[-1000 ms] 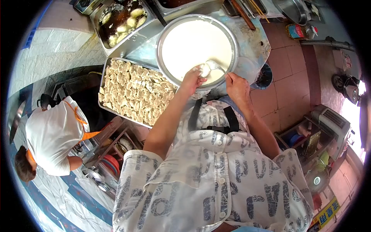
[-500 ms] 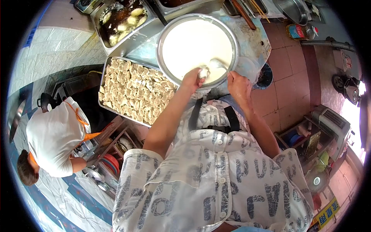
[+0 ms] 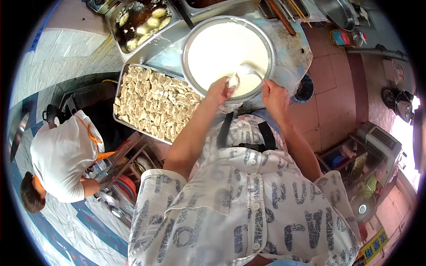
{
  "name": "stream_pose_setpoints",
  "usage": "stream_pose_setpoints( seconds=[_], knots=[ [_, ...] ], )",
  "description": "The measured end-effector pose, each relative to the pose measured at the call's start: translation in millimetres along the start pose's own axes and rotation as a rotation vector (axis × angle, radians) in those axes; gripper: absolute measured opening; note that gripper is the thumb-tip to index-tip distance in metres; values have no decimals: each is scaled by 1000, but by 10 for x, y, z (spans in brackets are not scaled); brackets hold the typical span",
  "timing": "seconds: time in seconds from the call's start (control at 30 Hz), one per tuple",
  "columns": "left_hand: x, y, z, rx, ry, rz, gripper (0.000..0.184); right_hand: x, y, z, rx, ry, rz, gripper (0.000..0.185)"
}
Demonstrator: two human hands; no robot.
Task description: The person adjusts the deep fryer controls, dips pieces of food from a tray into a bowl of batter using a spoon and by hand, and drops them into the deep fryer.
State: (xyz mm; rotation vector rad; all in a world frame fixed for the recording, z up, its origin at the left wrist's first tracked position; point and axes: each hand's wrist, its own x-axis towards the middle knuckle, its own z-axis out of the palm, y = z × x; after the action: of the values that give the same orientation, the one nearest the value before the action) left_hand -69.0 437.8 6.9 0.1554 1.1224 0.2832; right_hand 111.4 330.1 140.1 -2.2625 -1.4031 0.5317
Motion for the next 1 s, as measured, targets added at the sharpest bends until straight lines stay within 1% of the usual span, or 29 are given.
stream_pose_setpoints(
  seconds=[0.07,0.17,0.27,0.37,0.43,0.47,0.53,0.57,0.63,0.77,0.83,0.93,0.97,1.0],
  knots=[
    [-66,26,33,-7,51,-5,23,29,124,57,-145,32,-7,18],
    [-119,52,72,-5,85,-12,20,-15,180,42,-263,-99,-4,17],
    [-86,58,15,12,70,10,21,-56,164,38,-157,-10,-34,17],
    [-18,36,-20,40,44,45,25,-105,-13,-59,30,-45,-41,16],
    [-14,39,8,25,4,52,25,-104,-75,-49,33,-41,-44,17],
    [-13,29,32,44,46,70,26,-102,-86,-49,35,-41,-47,17],
    [-120,33,127,79,136,112,27,-37,-34,-6,-92,-52,62,19],
    [-132,10,141,119,141,198,27,-5,-6,39,-154,-58,115,20],
    [-175,-44,193,207,144,366,29,-29,51,205,-78,-86,133,23],
    [-488,31,421,416,135,459,31,-23,35,272,86,-98,227,26],
    [-523,50,422,503,104,517,32,5,177,350,175,-106,221,26],
    [-519,55,324,509,141,645,33,10,257,286,313,-132,244,25],
    [-511,66,292,468,157,597,34,13,235,230,361,-144,256,25],
    [-498,90,252,427,176,548,34,18,195,174,334,-166,261,23]
  ],
)
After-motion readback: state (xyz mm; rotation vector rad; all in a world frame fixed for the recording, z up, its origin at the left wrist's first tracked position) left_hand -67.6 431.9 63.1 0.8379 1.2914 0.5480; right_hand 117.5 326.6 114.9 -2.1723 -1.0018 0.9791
